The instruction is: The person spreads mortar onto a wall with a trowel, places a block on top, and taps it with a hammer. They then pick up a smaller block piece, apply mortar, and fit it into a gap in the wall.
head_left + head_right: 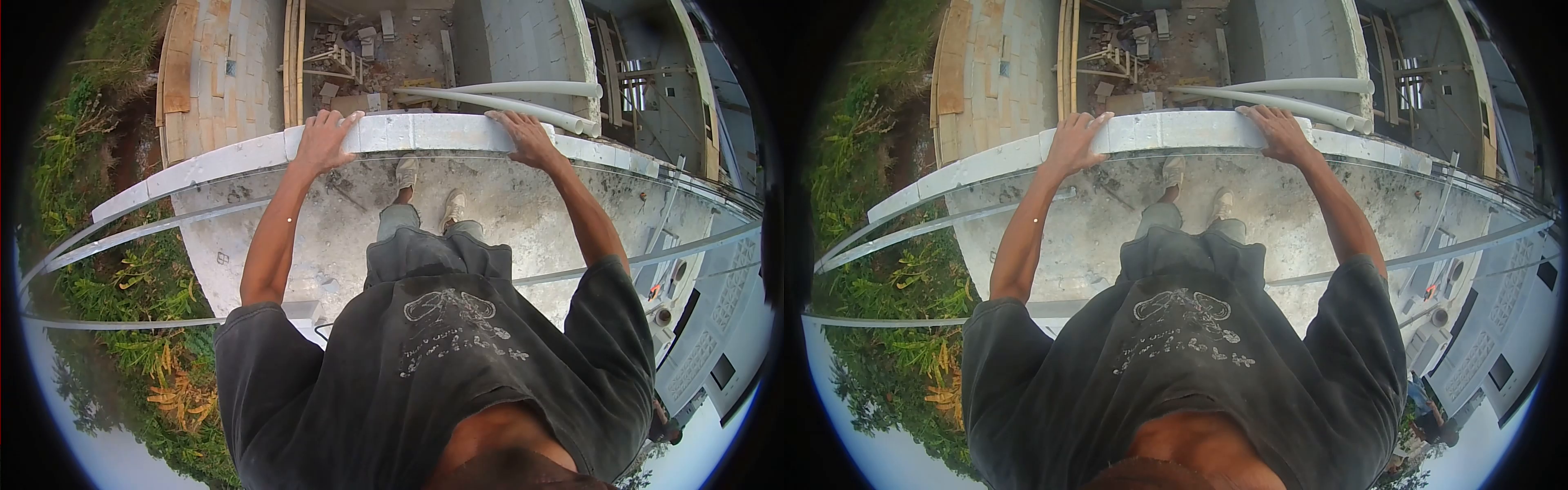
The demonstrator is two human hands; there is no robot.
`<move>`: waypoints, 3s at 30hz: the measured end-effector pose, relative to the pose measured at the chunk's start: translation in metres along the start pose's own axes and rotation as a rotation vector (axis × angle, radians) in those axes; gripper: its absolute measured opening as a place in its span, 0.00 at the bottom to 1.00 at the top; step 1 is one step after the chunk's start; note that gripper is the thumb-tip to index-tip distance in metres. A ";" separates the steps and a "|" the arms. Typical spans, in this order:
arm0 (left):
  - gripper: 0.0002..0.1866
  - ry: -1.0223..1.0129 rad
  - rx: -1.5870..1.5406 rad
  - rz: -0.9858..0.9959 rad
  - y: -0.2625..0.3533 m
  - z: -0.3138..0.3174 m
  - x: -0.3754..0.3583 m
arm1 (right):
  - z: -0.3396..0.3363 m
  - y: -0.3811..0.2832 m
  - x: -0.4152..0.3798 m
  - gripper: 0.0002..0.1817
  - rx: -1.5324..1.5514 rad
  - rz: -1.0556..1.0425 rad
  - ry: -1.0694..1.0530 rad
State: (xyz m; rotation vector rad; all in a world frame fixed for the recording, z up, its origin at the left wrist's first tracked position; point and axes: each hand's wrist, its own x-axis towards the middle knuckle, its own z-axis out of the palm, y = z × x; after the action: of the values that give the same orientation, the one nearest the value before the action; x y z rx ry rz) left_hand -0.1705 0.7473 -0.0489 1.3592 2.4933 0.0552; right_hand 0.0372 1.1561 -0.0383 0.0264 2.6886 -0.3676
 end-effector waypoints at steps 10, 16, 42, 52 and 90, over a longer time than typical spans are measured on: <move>0.49 0.036 0.018 -0.092 0.006 0.014 -0.014 | -0.002 -0.004 0.000 0.59 0.008 -0.093 0.007; 0.52 0.075 -0.134 -0.183 0.006 0.012 -0.025 | -0.007 -0.011 0.001 0.60 0.002 -0.082 -0.015; 0.52 0.075 0.226 -0.416 -0.038 0.023 -0.085 | 0.042 0.076 -0.077 0.53 -0.065 0.198 0.313; 0.52 0.101 0.267 -0.419 -0.048 0.042 -0.087 | 0.049 0.065 -0.075 0.40 0.048 0.195 0.428; 0.59 0.194 -2.189 -1.218 0.403 0.294 -0.300 | 0.164 -0.024 -0.144 0.17 1.529 0.431 -0.502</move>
State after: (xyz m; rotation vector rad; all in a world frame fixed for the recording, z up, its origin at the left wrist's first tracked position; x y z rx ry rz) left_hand 0.3928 0.6896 -0.1860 -0.9681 1.2276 1.7607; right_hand 0.2331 1.0958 -0.1165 0.7833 1.3096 -1.8098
